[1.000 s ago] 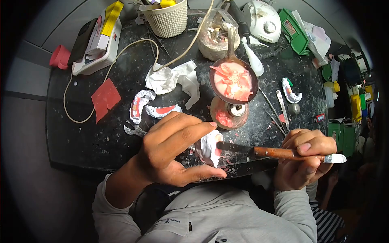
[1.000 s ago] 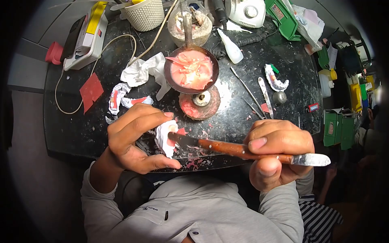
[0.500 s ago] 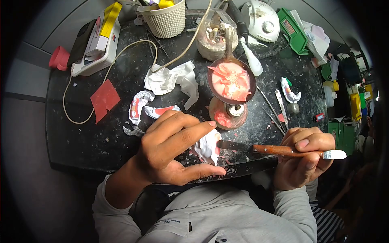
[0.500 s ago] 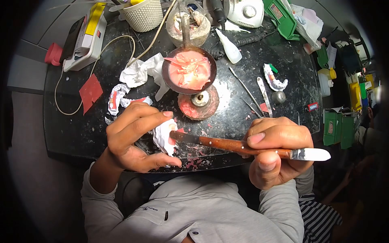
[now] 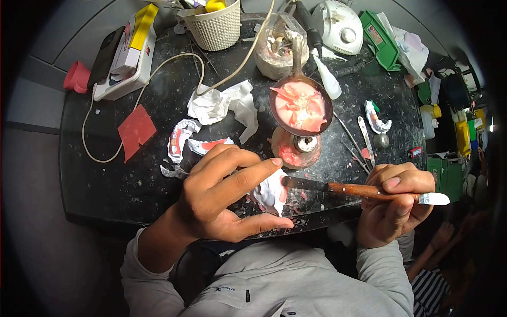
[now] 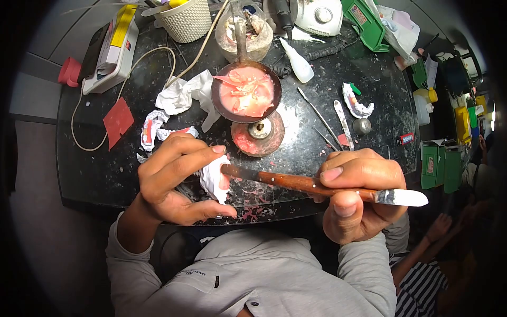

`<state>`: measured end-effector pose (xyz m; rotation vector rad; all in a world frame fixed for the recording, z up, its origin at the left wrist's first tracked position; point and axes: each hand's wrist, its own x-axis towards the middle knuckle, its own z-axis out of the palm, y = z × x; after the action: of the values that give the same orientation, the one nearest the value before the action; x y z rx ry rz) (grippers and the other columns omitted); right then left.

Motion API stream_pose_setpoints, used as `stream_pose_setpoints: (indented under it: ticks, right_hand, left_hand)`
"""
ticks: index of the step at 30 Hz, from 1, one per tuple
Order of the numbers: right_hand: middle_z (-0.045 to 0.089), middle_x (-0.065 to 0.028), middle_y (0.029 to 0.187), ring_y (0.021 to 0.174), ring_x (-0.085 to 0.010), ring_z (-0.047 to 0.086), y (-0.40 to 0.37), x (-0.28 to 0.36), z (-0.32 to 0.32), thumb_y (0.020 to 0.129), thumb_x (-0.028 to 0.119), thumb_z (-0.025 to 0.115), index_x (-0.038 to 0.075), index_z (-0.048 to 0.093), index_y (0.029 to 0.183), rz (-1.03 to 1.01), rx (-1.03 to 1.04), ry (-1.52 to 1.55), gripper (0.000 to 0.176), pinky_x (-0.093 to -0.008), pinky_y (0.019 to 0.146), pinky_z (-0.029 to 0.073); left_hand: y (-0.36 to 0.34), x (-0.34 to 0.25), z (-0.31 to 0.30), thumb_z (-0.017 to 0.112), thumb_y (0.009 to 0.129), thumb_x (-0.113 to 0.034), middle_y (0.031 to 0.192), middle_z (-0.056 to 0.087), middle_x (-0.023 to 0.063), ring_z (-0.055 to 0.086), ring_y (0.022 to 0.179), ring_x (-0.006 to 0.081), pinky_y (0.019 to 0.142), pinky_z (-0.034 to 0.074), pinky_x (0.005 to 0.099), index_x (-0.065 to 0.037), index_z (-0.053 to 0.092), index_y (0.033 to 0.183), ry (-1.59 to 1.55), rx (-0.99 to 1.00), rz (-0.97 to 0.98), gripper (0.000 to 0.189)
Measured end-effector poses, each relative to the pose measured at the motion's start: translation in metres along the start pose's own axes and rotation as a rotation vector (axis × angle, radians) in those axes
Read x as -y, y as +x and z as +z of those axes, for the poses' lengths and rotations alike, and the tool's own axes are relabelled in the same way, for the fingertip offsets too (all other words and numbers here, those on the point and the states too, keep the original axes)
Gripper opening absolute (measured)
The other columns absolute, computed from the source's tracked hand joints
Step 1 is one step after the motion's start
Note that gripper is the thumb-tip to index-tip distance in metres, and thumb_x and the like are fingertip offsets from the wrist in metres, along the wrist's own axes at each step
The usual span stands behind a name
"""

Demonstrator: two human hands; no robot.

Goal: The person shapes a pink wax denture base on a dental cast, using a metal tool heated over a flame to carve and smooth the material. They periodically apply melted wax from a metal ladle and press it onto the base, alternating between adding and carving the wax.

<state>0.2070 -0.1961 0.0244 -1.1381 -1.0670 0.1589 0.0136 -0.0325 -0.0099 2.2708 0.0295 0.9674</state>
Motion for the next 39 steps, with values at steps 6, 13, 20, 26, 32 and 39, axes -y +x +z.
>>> stream_pose_setpoints:
  ticks: [6, 13, 20, 26, 32, 39]
  right_hand:
    - [0.062, -0.0124, 0.071, 0.055, -0.0174, 0.059, -0.002, 0.001, -0.007, 0.091, 0.039, 0.073, -0.005, 0.061, 0.084, 0.016, 0.053, 0.002, 0.046, -0.0294, 0.053, 0.052]
    - [0.060, -0.0124, 0.069, 0.053, -0.0184, 0.058, -0.001, -0.003, -0.010, 0.092, 0.041, 0.072, -0.003, 0.060, 0.086, -0.051, 0.113, 0.020, 0.046, -0.0292, 0.049, 0.050]
    - [0.059, -0.0124, 0.069, 0.051, -0.0170, 0.055, 0.001, -0.001, -0.010, 0.095, 0.042, 0.067, 0.000, 0.052, 0.095, -0.018, 0.082, 0.043, 0.044, -0.0288, 0.044, 0.047]
    - [0.058, -0.0126, 0.071, 0.052, -0.0172, 0.056, 0.001, -0.003, -0.009, 0.096, 0.041, 0.066, 0.000, 0.053, 0.096, -0.020, 0.126, 0.025, 0.043, -0.0304, 0.045, 0.049]
    - [0.057, -0.0136, 0.073, 0.051, -0.0172, 0.056, 0.003, 0.000, -0.011, 0.096, 0.041, 0.066, 0.000, 0.053, 0.096, 0.004, 0.115, 0.085, 0.043, -0.0294, 0.045, 0.049]
    - [0.058, -0.0134, 0.074, 0.052, -0.0175, 0.058, 0.004, -0.002, -0.010, 0.095, 0.043, 0.065, 0.001, 0.052, 0.096, -0.012, 0.165, 0.055, 0.045, -0.0297, 0.045, 0.052]
  left_hand:
    - [0.000, -0.001, 0.000, 0.093, 0.066, -0.039, 0.089, 0.066, 0.0163, 0.064, 0.074, 0.0244, 0.067, 0.049, 0.0336, 0.009, 0.066, 0.111, -0.032, 0.011, -0.023, 0.071]
    - [0.001, -0.003, 0.000, 0.092, 0.067, -0.034, 0.090, 0.066, 0.0168, 0.065, 0.076, 0.0265, 0.067, 0.054, 0.0328, 0.010, 0.067, 0.110, -0.113, -0.031, -0.056, 0.066]
    - [0.002, -0.006, -0.006, 0.091, 0.068, -0.035, 0.098, 0.070, 0.0200, 0.070, 0.082, 0.0284, 0.072, 0.056, 0.0329, 0.010, 0.067, 0.110, -0.190, 0.001, -0.100, 0.067]
    - [0.001, -0.003, -0.006, 0.091, 0.069, -0.035, 0.101, 0.071, 0.0211, 0.071, 0.086, 0.0281, 0.075, 0.057, 0.0327, 0.011, 0.065, 0.112, -0.275, -0.008, -0.108, 0.068]
    - [-0.002, -0.004, -0.007, 0.090, 0.071, -0.037, 0.104, 0.070, 0.0214, 0.071, 0.089, 0.0278, 0.077, 0.057, 0.0326, 0.011, 0.063, 0.114, -0.325, -0.004, -0.158, 0.069]
    - [-0.010, -0.002, -0.008, 0.087, 0.075, -0.045, 0.111, 0.065, 0.0265, 0.070, 0.097, 0.0265, 0.084, 0.056, 0.0323, 0.018, 0.056, 0.118, -0.404, 0.067, -0.231, 0.083]
